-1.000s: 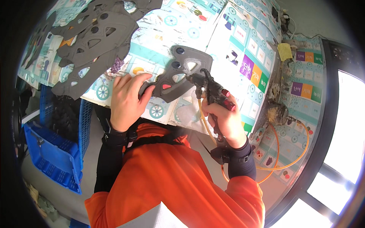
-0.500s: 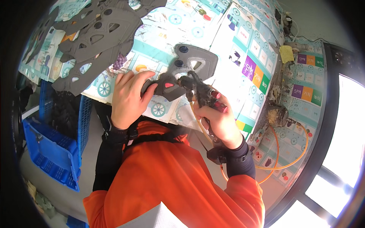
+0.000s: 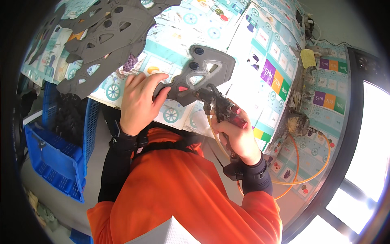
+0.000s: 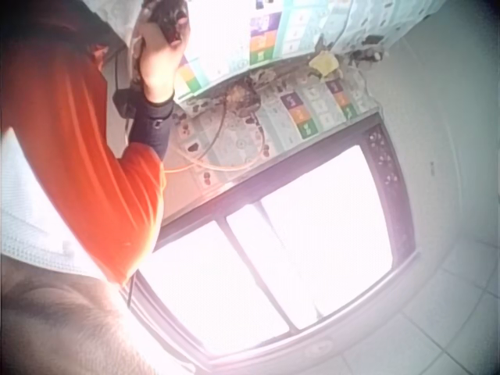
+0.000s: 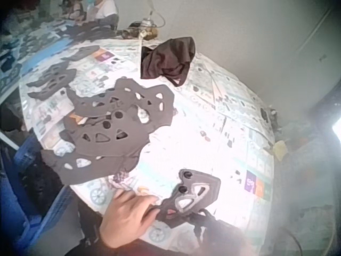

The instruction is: Spraying adhesive onto shoe upper components using a specialized glue spray gun.

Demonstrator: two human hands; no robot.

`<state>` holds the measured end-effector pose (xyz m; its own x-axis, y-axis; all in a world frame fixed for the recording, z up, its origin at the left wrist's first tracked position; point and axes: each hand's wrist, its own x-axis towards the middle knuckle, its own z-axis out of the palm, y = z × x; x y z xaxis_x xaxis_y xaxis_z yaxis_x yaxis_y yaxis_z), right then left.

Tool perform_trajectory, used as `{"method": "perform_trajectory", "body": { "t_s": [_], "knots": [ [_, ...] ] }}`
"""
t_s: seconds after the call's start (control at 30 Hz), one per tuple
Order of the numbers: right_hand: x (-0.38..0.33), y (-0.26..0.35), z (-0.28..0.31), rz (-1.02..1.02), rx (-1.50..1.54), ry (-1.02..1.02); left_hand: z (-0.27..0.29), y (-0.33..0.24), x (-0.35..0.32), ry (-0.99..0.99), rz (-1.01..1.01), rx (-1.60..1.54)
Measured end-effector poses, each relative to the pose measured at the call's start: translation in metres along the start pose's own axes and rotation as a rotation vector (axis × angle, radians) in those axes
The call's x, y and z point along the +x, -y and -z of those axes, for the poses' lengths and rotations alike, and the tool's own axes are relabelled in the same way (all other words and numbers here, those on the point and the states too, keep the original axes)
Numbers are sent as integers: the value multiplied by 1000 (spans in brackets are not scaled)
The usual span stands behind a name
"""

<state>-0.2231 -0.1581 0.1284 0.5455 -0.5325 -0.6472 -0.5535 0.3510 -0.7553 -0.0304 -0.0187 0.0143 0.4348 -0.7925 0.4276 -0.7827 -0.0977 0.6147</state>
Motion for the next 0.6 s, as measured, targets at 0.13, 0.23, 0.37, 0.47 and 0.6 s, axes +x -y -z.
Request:
{"method": "perform_trajectory", "body": {
  "t_s": [0.13,0.23,0.37,0.47,0.6],
  "knots": [
    [3,3,-4,-38,2,-5,0,0,0,23,-2,2],
    [6,5,-7,0,27,72,0,0,-1,21,7,1],
    [7,9,-11,-22,29,91,-1,1,-1,-6,13,-11],
    [5,10,-15,-62,45,86,-1,0,0,-16,9,-14],
    [2,7,-18,-95,30,85,0,0,0,-13,13,-10]
  ]
}}
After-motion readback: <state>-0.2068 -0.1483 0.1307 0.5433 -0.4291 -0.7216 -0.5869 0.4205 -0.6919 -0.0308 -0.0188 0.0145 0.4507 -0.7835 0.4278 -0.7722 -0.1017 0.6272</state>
